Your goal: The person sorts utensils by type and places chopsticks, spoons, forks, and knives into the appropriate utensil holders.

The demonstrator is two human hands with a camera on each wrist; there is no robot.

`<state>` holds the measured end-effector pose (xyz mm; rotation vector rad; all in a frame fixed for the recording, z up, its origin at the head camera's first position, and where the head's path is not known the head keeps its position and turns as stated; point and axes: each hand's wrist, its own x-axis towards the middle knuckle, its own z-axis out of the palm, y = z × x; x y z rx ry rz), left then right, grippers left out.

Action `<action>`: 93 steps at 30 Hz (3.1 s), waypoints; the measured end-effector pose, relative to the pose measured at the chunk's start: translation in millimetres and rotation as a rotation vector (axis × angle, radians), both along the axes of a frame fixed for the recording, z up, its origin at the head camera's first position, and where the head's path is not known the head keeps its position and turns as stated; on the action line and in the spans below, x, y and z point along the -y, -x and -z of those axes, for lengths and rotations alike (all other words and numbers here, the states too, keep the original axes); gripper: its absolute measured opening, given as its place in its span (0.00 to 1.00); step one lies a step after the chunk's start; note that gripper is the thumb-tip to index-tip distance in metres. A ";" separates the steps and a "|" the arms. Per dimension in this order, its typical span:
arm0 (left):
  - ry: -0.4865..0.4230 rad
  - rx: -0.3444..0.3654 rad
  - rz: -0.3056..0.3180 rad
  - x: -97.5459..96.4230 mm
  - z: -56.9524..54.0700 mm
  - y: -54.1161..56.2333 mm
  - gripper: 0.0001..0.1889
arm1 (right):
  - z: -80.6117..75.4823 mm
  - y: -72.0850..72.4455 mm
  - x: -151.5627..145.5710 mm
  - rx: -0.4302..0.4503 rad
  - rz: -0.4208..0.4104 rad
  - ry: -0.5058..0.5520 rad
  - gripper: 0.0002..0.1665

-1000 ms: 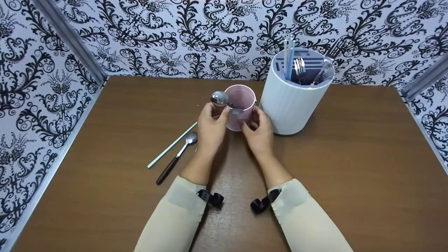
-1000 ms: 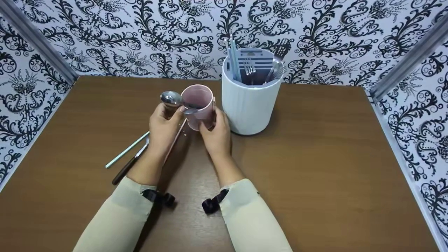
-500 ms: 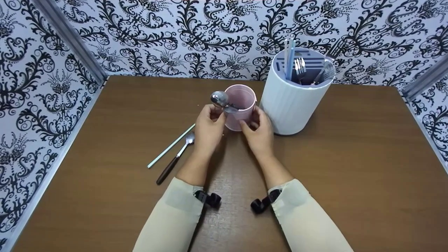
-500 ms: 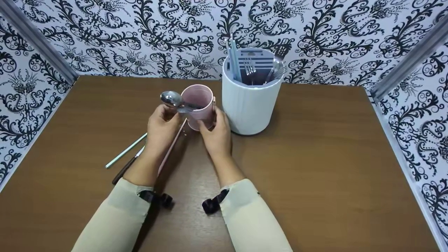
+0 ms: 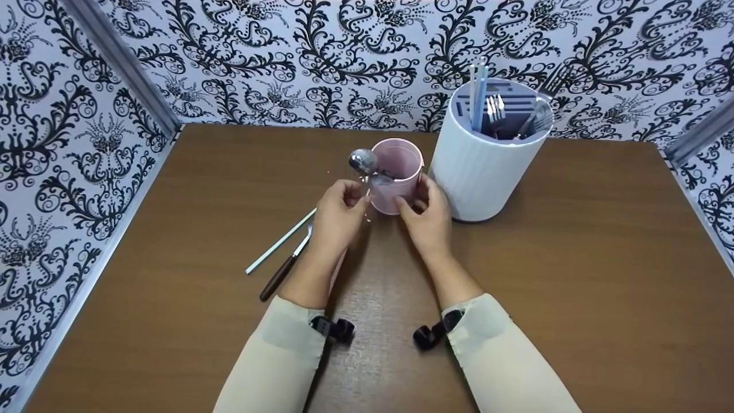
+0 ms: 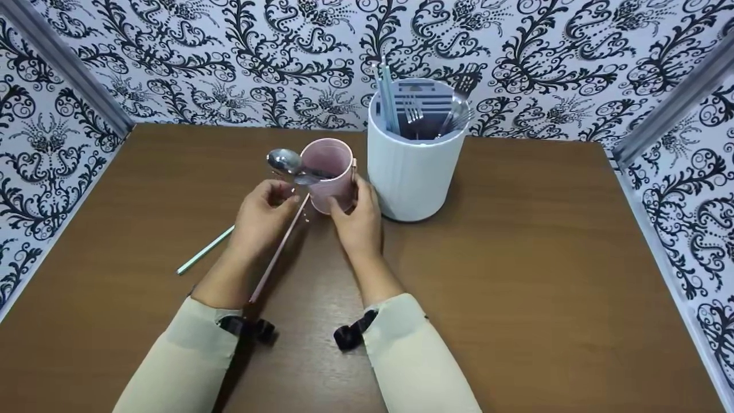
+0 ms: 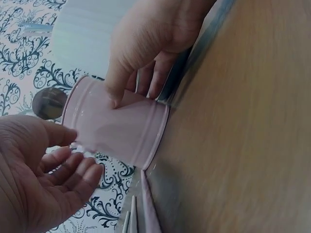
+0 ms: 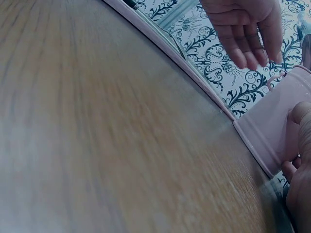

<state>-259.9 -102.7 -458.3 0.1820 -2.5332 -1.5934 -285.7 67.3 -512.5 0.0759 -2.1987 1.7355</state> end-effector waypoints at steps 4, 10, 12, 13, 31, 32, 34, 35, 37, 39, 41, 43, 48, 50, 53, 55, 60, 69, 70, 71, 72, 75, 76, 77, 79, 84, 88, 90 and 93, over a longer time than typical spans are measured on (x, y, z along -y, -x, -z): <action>0.119 0.020 0.028 5.6 0.0 -0.1 0.16 | 0.6 0.3 -0.2 -0.001 -0.005 0.006 0.38; 0.314 0.074 0.096 8.2 -0.2 -2.7 0.17 | 0.5 0.5 -0.9 0.007 0.007 -0.012 0.38; 0.376 0.091 0.111 7.8 0.1 -3.3 0.18 | 0.3 0.4 -1.0 0.011 0.009 -0.015 0.39; 0.403 0.102 0.115 7.5 0.4 -3.6 0.18 | 0.2 0.3 -1.0 0.013 0.010 -0.016 0.39; 0.678 0.162 0.184 5.9 3.7 -11.6 0.18 | 0.2 1.7 0.8 0.031 0.003 -0.010 0.39; 0.689 0.160 0.187 5.9 4.2 -11.7 0.17 | 0.2 1.6 0.7 0.030 0.004 -0.010 0.39; 0.720 0.155 0.188 5.9 5.6 -12.1 0.14 | 0.4 1.6 0.6 0.027 0.005 -0.013 0.39; 0.730 0.154 0.192 5.8 5.4 -12.6 0.13 | 0.4 1.6 0.4 0.025 0.005 -0.013 0.39; 0.751 0.149 0.197 5.6 5.7 -13.2 0.11 | 0.8 1.8 0.2 0.021 0.002 -0.010 0.39; 0.772 0.139 0.200 5.4 6.2 -14.1 0.09 | 0.7 1.6 0.1 0.018 0.000 -0.007 0.39; 0.780 0.132 0.204 5.3 6.4 -14.7 0.09 | 0.6 1.5 -0.1 0.019 -0.003 -0.002 0.39; 0.788 0.124 0.203 5.3 7.9 -14.7 0.08 | 0.4 1.1 -0.1 0.021 -0.001 0.001 0.39; 0.775 0.138 0.212 5.7 8.9 -13.7 0.08 | 0.0 1.0 -0.5 0.028 -0.003 0.007 0.39; 0.766 0.150 0.221 6.3 9.4 -12.9 0.07 | 0.0 1.4 -0.5 0.030 -0.003 0.005 0.39; 0.755 0.167 0.238 7.4 10.5 -11.5 0.06 | 0.2 1.7 -0.6 0.033 -0.001 0.000 0.39; 0.744 0.173 0.249 7.8 11.3 -10.7 0.06 | 0.3 1.8 -0.8 0.035 0.002 -0.003 0.39; 0.720 0.170 0.267 8.6 12.9 -10.2 0.06 | 0.3 1.2 -0.7 0.047 0.006 0.001 0.39; 0.693 0.189 0.269 9.7 13.0 -9.3 0.08 | -1.1 -2.2 -1.9 0.024 0.000 0.002 0.38; 0.689 0.190 0.268 10.0 13.1 -9.2 0.08 | -1.2 -3.3 -2.2 0.021 -0.002 0.002 0.38; 0.684 0.189 0.267 10.4 13.2 -9.1 0.08 | -1.0 -4.3 -2.5 0.019 -0.003 0.001 0.38; 0.675 0.185 0.264 10.7 13.4 -9.2 0.08 | -1.0 -5.3 -2.8 0.017 -0.004 -0.001 0.38; 0.653 0.177 0.256 11.6 14.4 -8.8 0.09 | -1.8 -8.7 -4.1 0.013 0.002 -0.011 0.38; 0.642 0.176 0.254 11.7 14.7 -8.6 0.09 | -2.2 -9.7 -4.6 0.011 0.003 -0.014 0.38; 0.635 0.175 0.250 11.9 15.1 -8.5 0.09 | -2.7 -10.6 -5.3 0.010 0.004 -0.016 0.38; 0.616 0.177 0.244 11.8 15.3 -8.1 0.09 | -4.1 -12.2 -6.9 0.009 0.007 -0.018 0.39; 0.575 0.182 0.212 11.1 14.7 -7.2 0.10 | -7.7 -18.5 -12.2 -0.004 0.012 -0.024 0.38; 0.550 0.189 0.170 10.7 14.1 -6.0 0.13 | -11.3 -26.6 -18.9 -0.043 0.011 -0.051 0.37; 0.534 0.180 0.150 10.2 13.4 -5.5 0.14 | -13.0 -30.5 -23.7 -0.072 0.010 -0.061 0.36; 0.495 0.160 0.129 9.4 12.2 -4.8 0.14 | -15.4 -36.7 -33.5 -0.125 0.016 -0.052 0.33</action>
